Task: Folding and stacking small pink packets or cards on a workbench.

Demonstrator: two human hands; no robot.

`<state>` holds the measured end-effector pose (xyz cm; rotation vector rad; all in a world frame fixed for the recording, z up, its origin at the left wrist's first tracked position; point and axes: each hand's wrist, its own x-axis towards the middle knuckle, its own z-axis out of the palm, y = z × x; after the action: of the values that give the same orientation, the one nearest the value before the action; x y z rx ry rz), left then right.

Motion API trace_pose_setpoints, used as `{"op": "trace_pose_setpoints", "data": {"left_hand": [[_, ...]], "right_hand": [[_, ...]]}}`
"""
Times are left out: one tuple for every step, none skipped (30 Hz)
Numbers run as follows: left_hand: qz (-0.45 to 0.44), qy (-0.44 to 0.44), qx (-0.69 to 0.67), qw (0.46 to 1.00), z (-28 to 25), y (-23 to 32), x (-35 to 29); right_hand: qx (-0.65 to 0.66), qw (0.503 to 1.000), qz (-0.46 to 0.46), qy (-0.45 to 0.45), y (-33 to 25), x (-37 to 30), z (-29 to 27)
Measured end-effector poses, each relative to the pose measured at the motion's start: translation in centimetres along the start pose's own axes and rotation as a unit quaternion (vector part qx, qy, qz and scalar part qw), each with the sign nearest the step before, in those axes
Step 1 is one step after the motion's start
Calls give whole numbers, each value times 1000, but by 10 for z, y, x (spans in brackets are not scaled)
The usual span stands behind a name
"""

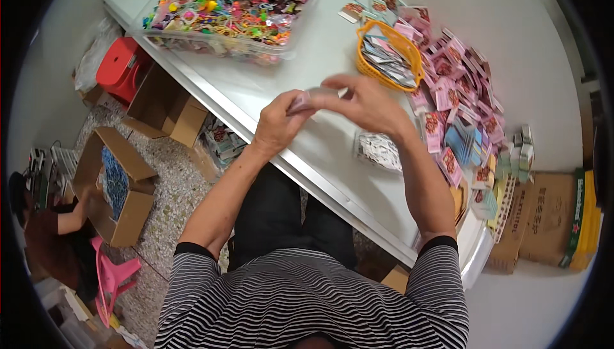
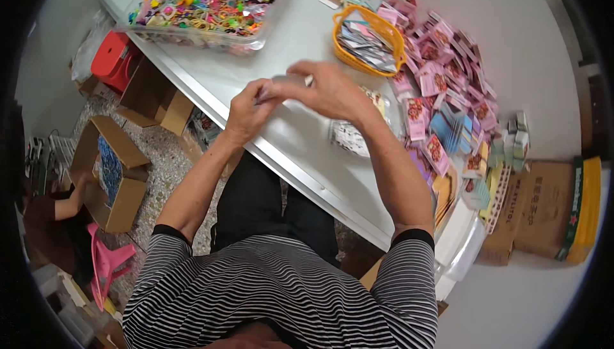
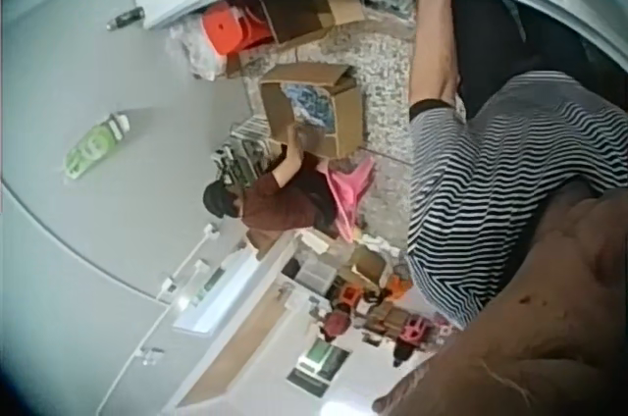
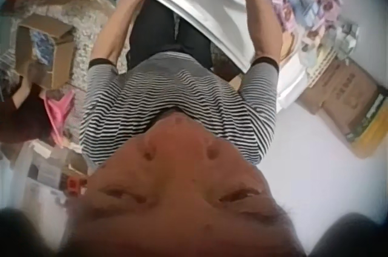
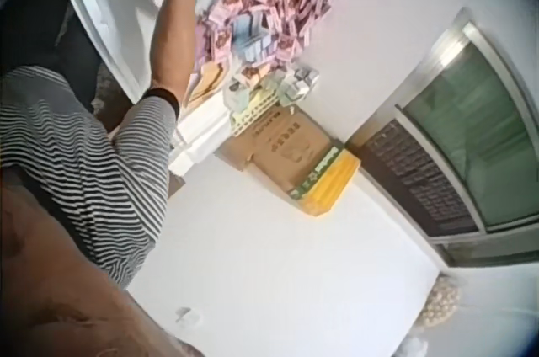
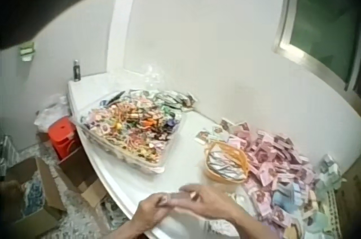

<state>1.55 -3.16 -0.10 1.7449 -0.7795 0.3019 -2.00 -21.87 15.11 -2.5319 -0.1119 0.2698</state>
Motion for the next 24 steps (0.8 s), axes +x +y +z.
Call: {"op": "trace_pose_setpoints", "data": {"left_hand": [[-82, -4, -68, 994, -3, -4, 3], [-161, -8, -136, 977, -6, -7, 7], [-186, -14, -191, 964, -4, -17, 8], [-189, -7, -188, 964, -3, -25, 6], [-197, -15, -164, 966, -1, -35, 5], [-207, -24, -139, 968, -1, -42, 3], [-199, -15, -126, 972, 0, -43, 3], [-202, -13, -127, 971, 0, -39, 5], [-213, -47, -82, 973, -2, -35, 9], [-222, -82, -37, 971, -3, -32, 12], [-229, -70, -56, 969, -4, -34, 11], [-231, -68, -55, 969, -3, -33, 13], [-221, -73, -61, 971, -2, -31, 15], [-214, -77, -66, 971, -3, -31, 14], [-219, -76, -76, 970, -4, -31, 14], [-219, -78, -77, 970, -4, -33, 13], [-215, -52, -97, 970, -2, -35, 13], [-210, -27, -118, 970, 1, -37, 13], [-207, -32, -123, 970, 5, -38, 12], [-212, -29, -109, 971, 0, -42, 6], [-220, -23, -94, 971, -7, -46, -1], [-223, -22, -93, 970, -8, -47, -3], [-201, -18, -95, 975, -3, -46, 2], [-182, -15, -96, 978, 1, -44, 5]], "right_hand": [[11, 997, -47, 55, 2, 17, -3], [23, 989, -92, 112, 4, 35, -6], [23, 989, -98, 106, 2, 57, -9], [-3, 976, -156, 152, 0, 82, -12], [-27, 957, -213, 196, -2, 109, -13], [-23, 957, -219, 190, -4, 136, -11], [-80, 949, -220, 212, -5, 161, -11], [-139, 936, -219, 236, -3, 183, -12], [-138, 936, -222, 234, -2, 206, -10], [-184, 940, -190, 217, -1, 227, -7], [-225, 940, -162, 198, -3, 248, 1], [-225, 940, -164, 196, 0, 264, 4], [-250, 942, -131, 184, 4, 278, 6], [-273, 942, -98, 169, 2, 287, 10], [-276, 946, -70, 156, 0, 296, 13], [-276, 946, -68, 156, -1, 303, 19], [-287, 941, -55, 173, 1, 310, 24], [-298, 934, -40, 192, 6, 314, 25], [-312, 931, -36, 184, 14, 317, 22], [-307, 934, -41, 180, 6, 315, 24], [-226, 949, -72, 210, -9, 304, 20], [-148, 954, -96, 243, -9, 294, 9], [-111, 949, -93, 280, 12, 293, -13], [-72, 942, -91, 315, 38, 293, -37]]}}
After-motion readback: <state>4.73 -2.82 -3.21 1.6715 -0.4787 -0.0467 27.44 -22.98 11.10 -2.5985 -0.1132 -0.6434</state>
